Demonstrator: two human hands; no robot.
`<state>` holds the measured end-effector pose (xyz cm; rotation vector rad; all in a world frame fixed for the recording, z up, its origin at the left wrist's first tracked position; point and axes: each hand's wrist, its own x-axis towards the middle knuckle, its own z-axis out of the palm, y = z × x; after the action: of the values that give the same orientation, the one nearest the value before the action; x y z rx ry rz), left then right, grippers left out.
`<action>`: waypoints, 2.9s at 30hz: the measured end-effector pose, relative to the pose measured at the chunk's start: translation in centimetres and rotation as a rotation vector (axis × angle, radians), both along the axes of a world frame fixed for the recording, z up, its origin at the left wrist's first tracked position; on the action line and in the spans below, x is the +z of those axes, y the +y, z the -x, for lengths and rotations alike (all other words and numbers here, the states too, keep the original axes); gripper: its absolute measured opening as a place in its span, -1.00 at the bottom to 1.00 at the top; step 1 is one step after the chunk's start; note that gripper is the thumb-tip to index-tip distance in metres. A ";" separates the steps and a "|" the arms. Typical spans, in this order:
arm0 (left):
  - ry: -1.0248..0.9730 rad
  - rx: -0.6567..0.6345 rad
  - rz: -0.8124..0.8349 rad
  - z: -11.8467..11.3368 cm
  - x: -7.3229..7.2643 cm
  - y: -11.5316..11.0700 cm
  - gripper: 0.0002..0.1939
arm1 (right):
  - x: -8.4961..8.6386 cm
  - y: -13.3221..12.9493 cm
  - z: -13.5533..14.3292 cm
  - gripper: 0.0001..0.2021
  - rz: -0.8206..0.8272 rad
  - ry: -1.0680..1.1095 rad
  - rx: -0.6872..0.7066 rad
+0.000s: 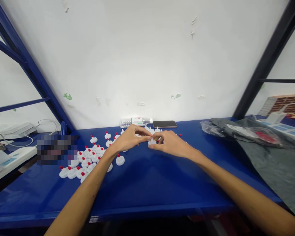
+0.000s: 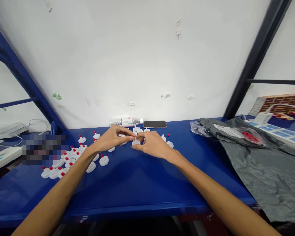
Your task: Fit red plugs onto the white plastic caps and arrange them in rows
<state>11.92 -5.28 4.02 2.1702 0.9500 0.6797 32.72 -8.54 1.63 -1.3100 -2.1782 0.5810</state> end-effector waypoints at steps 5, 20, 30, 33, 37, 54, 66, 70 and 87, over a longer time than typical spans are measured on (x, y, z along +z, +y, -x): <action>-0.029 0.023 0.017 -0.1 -0.5 0.2 -0.76 | 0.0 0.0 -0.1 -0.72 0.001 -0.003 -0.009; -0.088 0.062 0.065 0.2 0.2 0.1 -0.76 | 0.2 -0.3 0.2 -0.71 -0.037 0.115 -0.032; -0.087 0.076 0.024 1.1 0.5 0.3 -0.79 | -0.3 -0.1 0.5 -0.57 0.021 0.263 -0.008; 0.011 0.061 0.054 2.0 0.9 0.5 -0.79 | -0.1 -0.2 0.5 -0.57 0.024 0.261 -0.025; 0.238 0.035 0.189 3.7 1.3 1.1 -0.79 | 0.5 -0.1 0.0 -0.68 -0.099 0.251 -0.132; 0.587 0.200 0.254 7.1 1.4 1.8 -0.85 | 0.8 1.5 -3.4 -0.81 -0.158 -0.286 -0.414; 0.516 0.302 -0.127 5.8 0.6 3.1 -0.76 | -0.4 1.5 -3.2 -0.75 -0.022 -0.537 -0.367; 0.541 0.313 -0.190 4.9 -0.9 4.1 -0.77 | -0.7 1.6 -3.0 -0.84 -0.029 -0.537 -0.372; 0.777 0.404 -0.293 4.0 -2.2 4.8 -0.80 | 0.4 0.9 -1.7 -0.93 -0.123 0.014 -0.089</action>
<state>7.93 -0.47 1.79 2.5789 1.8142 0.1193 34.41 -7.68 2.06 -1.3248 -2.0971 0.4140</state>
